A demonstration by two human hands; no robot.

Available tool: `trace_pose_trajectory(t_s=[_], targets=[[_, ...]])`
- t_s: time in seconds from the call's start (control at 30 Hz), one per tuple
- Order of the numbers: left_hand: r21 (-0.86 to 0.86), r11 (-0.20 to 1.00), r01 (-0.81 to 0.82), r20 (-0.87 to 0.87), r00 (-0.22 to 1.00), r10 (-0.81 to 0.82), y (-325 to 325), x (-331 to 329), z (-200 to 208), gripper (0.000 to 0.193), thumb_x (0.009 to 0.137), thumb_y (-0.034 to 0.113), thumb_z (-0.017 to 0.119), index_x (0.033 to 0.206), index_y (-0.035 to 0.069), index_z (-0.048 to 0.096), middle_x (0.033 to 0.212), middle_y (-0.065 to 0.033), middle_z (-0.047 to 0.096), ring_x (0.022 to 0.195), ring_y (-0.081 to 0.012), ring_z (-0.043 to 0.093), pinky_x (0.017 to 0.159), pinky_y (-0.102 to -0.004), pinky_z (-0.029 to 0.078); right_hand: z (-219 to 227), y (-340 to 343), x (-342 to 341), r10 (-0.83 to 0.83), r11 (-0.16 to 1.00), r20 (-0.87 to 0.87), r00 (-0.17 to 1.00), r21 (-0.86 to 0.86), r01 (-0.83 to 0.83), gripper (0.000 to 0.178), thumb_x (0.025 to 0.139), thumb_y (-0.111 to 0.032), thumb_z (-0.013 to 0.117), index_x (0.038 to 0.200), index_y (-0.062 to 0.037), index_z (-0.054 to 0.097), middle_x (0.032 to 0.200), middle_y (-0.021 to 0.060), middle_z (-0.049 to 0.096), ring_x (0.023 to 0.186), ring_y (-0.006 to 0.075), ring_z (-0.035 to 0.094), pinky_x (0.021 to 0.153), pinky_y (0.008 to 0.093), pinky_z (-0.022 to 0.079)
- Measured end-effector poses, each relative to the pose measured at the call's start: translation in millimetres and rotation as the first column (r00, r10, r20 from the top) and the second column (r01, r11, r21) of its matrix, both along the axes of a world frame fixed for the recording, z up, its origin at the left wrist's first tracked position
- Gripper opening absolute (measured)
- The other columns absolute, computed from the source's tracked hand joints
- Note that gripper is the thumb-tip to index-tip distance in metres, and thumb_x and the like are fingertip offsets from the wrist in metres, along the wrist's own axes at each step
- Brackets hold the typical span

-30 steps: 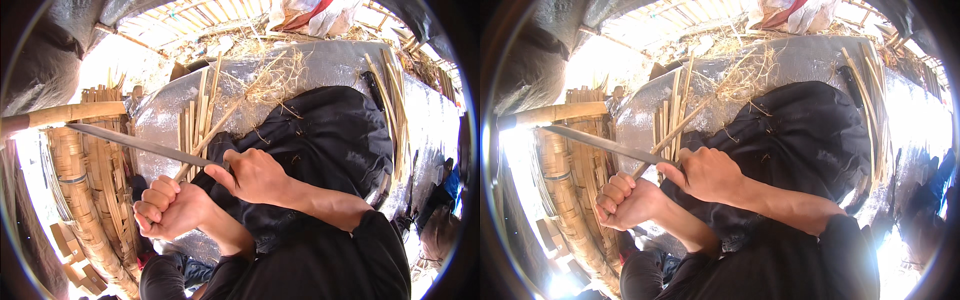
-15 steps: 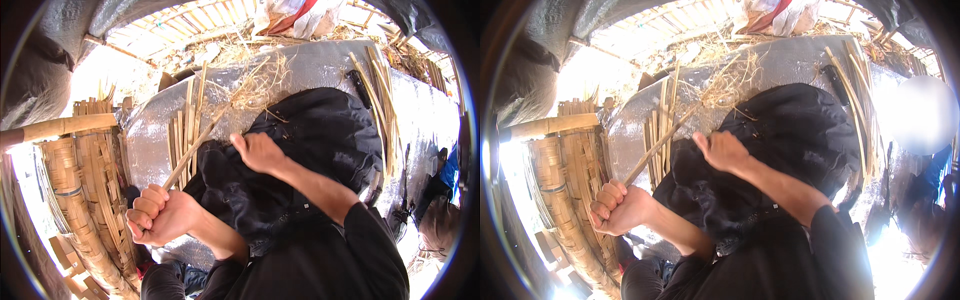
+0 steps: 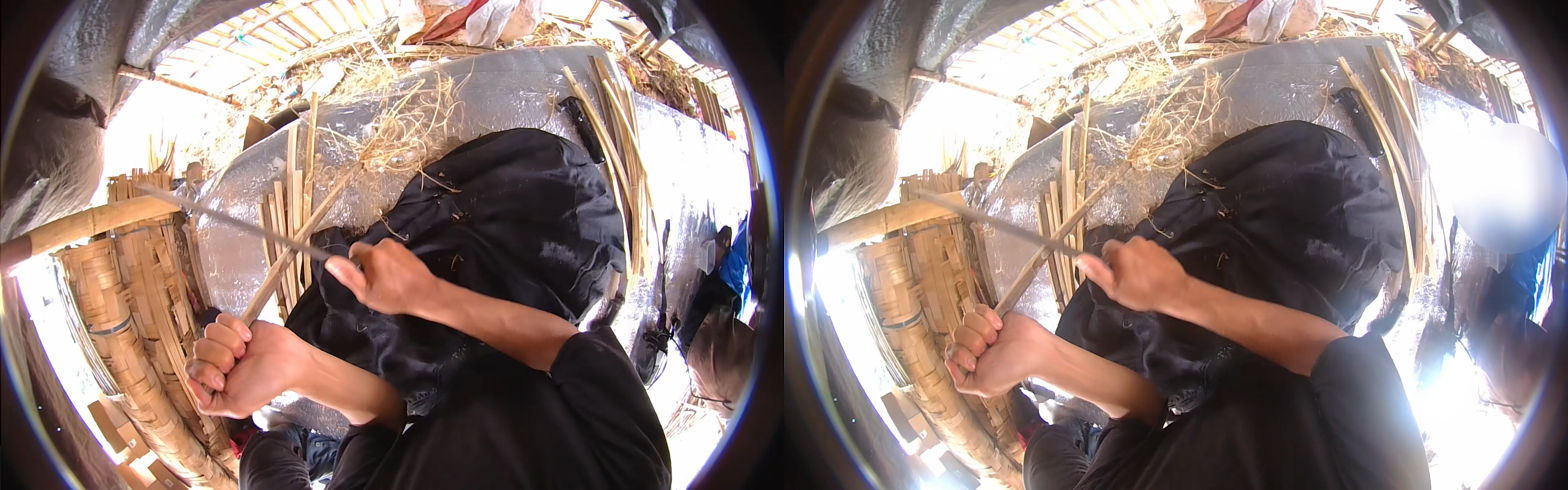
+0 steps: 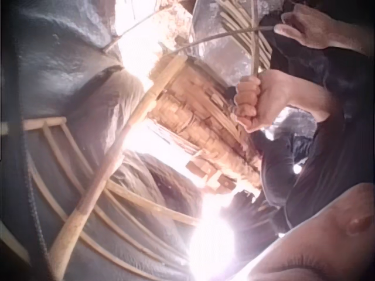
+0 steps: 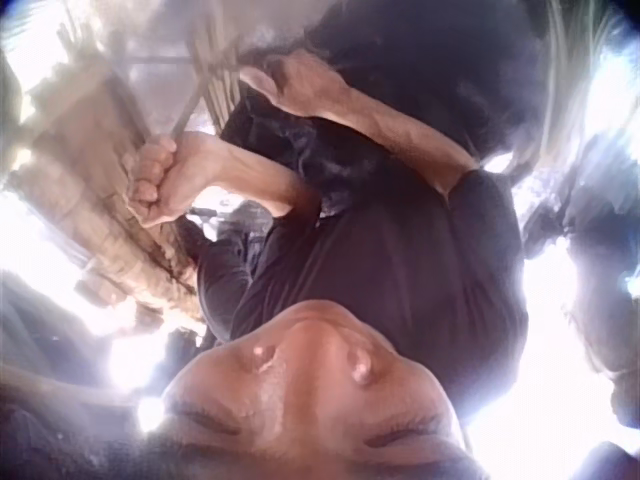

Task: The person uses a knife to shave and smooth several thin strips of bamboo, holding the strips in one hand while sliding the blade down the length of the material.

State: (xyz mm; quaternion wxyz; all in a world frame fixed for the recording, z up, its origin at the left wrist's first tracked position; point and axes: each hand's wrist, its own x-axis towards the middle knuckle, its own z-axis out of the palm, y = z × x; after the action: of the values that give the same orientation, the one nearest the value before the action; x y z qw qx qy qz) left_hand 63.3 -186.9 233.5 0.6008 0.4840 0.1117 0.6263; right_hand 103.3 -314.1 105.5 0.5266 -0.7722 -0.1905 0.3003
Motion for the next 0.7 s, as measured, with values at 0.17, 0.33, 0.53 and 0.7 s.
trace_pose_trajectory(t_s=[0.17,0.33,0.53,0.7], targets=[[0.004,0.997,0.082,0.017,0.996,-0.082,22,-22,-12,0.039,0.093,0.032,0.045,0.061,0.020,0.028,0.055,0.0051,0.015,0.046,-0.0104,0.015,0.047,-0.0283,0.022,-79,-22,25,0.025,0.980,0.001,1.000,-0.199,-0.024,0.069,0.105,-0.050,0.034,0.088,0.0043,0.071,0.088,0.0311,0.068,0.086,0.0514,0.065,0.082,0.0547,0.052],[-0.085,0.996,-0.034,-0.029,0.999,0.032,50,-30,-12,0.038,0.091,0.029,0.046,0.060,0.020,0.027,0.053,0.0049,0.017,0.045,-0.0108,0.016,0.045,-0.0286,0.022,-67,-8,6,-0.091,0.977,-0.109,0.990,-0.204,0.067,0.073,0.102,-0.058,0.038,0.087,0.0048,0.072,0.090,0.0321,0.067,0.097,0.0494,0.064,0.088,0.0532,0.050],[-0.225,0.974,-0.028,0.014,0.999,0.033,99,-60,-24,0.032,0.075,0.016,0.045,0.054,0.019,0.022,0.050,0.0039,0.017,0.042,-0.0106,0.019,0.043,-0.0295,0.022,-113,-34,35,-0.128,0.852,-0.041,0.991,-0.516,0.089,0.075,0.103,-0.060,0.038,0.096,0.0058,0.072,0.102,0.0337,0.069,0.100,0.0490,0.067,0.088,0.0547,0.054],[-0.088,0.939,-0.331,0.120,0.933,0.340,129,-122,37,0.034,0.084,0.017,0.040,0.053,0.018,0.026,0.050,0.0028,0.017,0.043,-0.0122,0.020,0.045,-0.0290,0.024,-120,-37,32,-0.112,0.840,-0.079,0.991,-0.541,0.052,0.073,0.103,-0.059,0.039,0.100,0.0045,0.073,0.106,0.0321,0.069,0.103,0.0476,0.067,0.088,0.0542,0.054]])
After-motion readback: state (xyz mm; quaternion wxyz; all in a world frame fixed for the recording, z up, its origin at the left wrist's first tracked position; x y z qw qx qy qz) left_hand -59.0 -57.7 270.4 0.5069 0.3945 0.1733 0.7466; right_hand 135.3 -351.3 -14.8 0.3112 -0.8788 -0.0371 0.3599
